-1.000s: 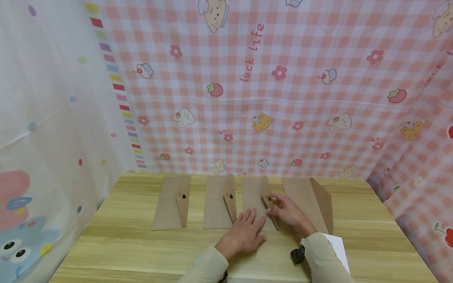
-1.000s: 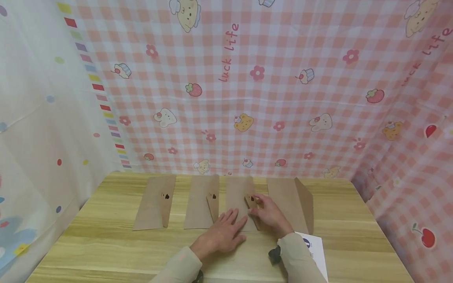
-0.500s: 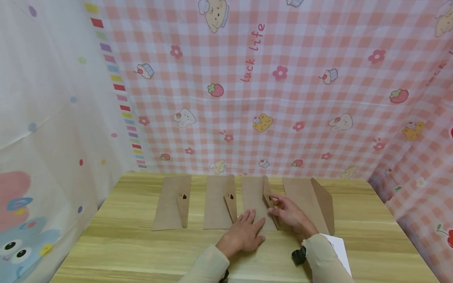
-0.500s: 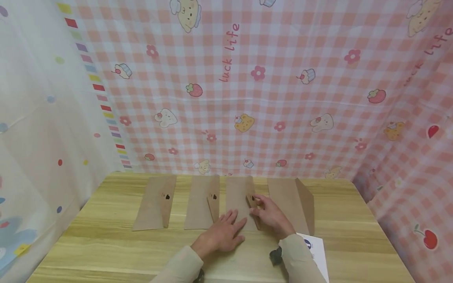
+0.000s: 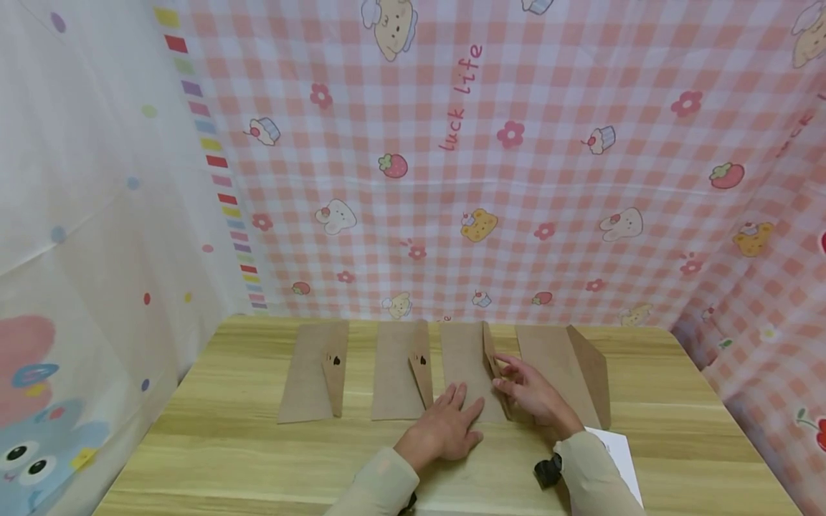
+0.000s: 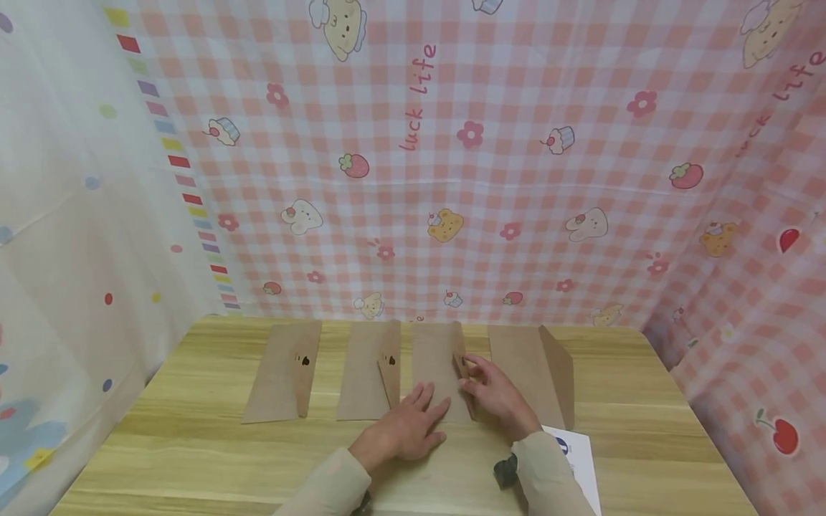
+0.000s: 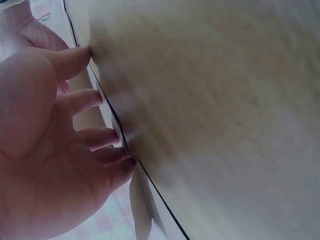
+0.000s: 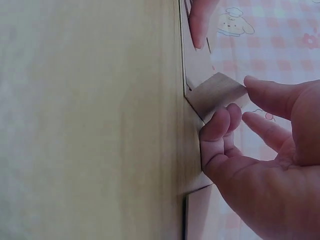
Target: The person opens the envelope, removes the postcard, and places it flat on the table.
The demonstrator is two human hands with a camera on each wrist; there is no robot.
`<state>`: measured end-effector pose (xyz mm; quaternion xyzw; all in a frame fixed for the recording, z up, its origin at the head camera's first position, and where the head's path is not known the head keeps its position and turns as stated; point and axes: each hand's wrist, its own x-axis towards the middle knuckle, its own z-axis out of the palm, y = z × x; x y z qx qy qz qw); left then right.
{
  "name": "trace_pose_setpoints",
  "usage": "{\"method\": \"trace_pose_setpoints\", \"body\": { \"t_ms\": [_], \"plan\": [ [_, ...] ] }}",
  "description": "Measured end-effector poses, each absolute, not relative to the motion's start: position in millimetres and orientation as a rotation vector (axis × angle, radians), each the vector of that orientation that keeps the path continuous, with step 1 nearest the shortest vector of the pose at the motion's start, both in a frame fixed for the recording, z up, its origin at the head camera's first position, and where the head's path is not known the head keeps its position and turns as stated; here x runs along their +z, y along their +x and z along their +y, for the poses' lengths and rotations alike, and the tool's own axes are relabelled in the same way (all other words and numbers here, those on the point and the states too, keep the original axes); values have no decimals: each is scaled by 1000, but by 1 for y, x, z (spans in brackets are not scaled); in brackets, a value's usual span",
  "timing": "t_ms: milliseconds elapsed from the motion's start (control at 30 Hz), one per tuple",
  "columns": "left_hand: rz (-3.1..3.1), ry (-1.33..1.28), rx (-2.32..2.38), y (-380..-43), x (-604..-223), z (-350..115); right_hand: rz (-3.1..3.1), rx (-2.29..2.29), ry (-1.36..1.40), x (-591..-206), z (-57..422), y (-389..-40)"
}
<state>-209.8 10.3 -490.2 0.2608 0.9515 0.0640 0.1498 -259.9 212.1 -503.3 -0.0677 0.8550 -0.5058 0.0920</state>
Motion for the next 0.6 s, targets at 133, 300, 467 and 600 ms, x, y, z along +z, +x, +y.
{"method": "trace_pose_setpoints", "body": {
  "t_ms": [133,300,467,600],
  "plan": [
    [2738,752,176,-209,-489,11,2536,-1531,-219,-504,213,-260],
    [2738,756,160,-209,-488,11,2524,-1541,-237,-504,214,-260],
    [2737,759,146,-210,-490,12,2507,-1550,-271,-502,215,-259],
    [2738,764,144,-211,-490,11,2512,-1553,-286,-502,216,-260]
  ]
}}
